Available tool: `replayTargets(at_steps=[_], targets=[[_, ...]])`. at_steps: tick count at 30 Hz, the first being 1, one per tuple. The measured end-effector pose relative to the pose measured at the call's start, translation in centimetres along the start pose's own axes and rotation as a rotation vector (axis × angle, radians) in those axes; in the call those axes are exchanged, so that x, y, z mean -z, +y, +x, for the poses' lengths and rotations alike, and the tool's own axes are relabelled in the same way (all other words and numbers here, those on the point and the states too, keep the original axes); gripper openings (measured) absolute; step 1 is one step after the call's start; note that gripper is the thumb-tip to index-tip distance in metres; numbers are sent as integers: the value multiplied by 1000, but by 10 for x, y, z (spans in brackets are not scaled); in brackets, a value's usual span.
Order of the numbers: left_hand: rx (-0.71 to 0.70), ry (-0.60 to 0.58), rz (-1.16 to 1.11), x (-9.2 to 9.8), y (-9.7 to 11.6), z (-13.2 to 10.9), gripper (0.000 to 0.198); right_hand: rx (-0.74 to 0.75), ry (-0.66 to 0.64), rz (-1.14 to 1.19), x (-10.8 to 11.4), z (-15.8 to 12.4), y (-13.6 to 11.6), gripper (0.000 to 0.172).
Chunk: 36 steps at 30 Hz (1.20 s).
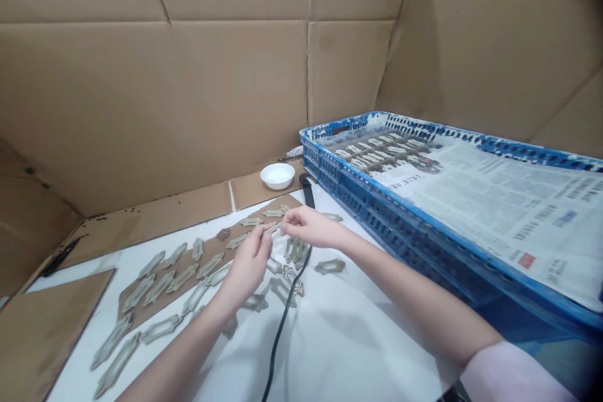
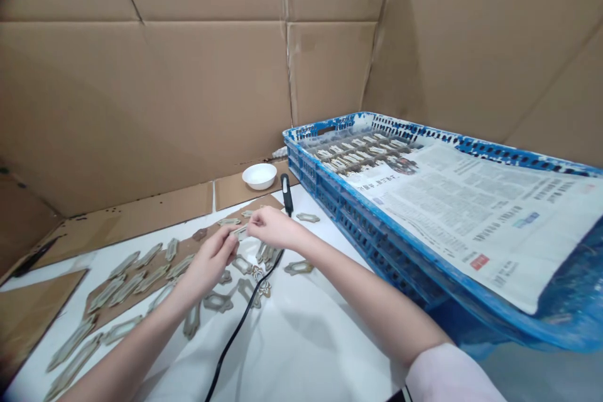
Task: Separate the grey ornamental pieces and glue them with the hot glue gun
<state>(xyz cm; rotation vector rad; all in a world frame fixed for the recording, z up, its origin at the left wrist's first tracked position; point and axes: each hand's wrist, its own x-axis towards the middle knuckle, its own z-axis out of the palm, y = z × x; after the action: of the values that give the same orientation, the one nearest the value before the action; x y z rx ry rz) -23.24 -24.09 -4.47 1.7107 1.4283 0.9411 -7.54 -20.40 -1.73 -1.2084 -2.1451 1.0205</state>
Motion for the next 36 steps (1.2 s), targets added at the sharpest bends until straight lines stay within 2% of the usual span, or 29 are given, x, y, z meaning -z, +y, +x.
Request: replayTargets(at_steps=[3, 9, 15, 27, 32, 36], targets=[[11, -91, 28, -3, -2, -4, 35, 3, 52, -27, -2, -5, -1, 15], [-18, -133, 29, -6, -1, -8, 33, -47, 78, -137, -3, -10, -6, 12], [-44, -137, 73, -8, 3, -10, 32, -71, 153, -254, -7, -10, -6, 14], [-76, -146, 73, -13, -4, -12, 27, -91, 142, -551, -7, -15, -10, 12], [-73, -124, 64, -14, -6, -14, 26, -110, 200, -695, -12, -16, -13, 13], [-57, -112, 28, -15, -6, -13, 26, -95, 229, -712, -12, -15, -11, 17]])
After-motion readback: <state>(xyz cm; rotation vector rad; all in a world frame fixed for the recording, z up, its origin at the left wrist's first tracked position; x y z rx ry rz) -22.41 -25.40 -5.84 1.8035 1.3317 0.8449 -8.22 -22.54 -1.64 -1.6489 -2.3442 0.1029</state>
